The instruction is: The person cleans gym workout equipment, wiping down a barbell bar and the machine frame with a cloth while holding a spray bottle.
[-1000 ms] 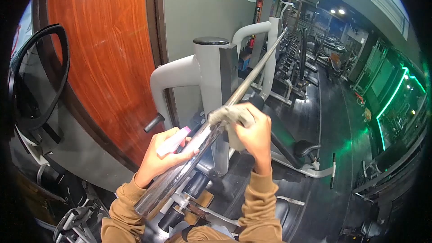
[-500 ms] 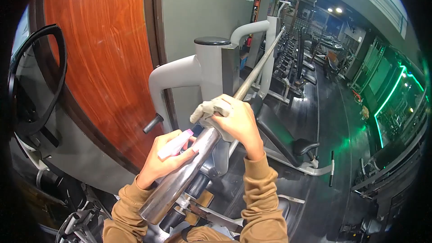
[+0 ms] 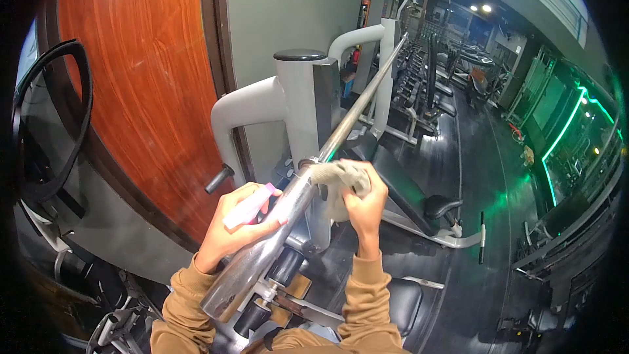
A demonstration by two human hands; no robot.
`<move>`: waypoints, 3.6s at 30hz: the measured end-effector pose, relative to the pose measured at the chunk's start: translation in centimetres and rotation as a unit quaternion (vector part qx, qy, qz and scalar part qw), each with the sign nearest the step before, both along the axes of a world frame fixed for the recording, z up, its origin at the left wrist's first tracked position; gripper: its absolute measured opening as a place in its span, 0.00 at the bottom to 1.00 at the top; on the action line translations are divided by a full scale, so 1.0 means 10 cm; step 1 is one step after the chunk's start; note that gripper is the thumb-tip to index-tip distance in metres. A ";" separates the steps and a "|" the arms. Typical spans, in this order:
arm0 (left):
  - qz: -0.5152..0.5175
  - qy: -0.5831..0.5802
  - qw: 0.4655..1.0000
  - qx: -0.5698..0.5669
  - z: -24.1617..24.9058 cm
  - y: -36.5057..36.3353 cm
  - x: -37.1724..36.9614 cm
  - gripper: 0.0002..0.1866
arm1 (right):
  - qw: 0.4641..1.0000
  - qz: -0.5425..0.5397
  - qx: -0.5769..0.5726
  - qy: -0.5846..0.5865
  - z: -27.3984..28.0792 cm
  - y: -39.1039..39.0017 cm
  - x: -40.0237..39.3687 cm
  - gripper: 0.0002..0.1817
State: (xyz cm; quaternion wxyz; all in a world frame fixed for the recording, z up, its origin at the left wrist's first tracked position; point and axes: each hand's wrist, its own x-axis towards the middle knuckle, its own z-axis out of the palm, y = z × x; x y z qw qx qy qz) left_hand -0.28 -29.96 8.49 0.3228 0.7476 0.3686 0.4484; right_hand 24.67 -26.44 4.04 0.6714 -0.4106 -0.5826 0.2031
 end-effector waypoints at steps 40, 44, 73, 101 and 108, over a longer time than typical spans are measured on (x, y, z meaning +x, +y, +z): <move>0.022 0.002 1.000 -0.021 -0.09 -0.03 0.00 0.23 | 0.957 -0.036 0.129 0.259 -0.65 0.24 -0.72 0.19; 0.016 -0.032 0.999 -0.019 -0.10 -0.02 0.01 0.22 | 0.903 -0.017 0.096 0.418 -0.89 0.33 -0.87 0.21; -0.285 -0.097 0.863 -0.406 -1.90 -1.04 0.31 0.10 | 0.830 -0.150 -0.291 0.451 -2.22 -2.91 -0.72 0.19; -0.221 -0.117 0.877 -0.410 -2.22 -2.22 2.12 0.06 | 0.867 -0.142 -0.278 0.388 -1.88 -4.12 1.50 0.20; -0.163 -0.110 0.921 -0.337 -1.91 -2.43 2.19 0.05 | 0.897 -0.013 -0.286 0.336 -1.79 -3.72 1.88 0.19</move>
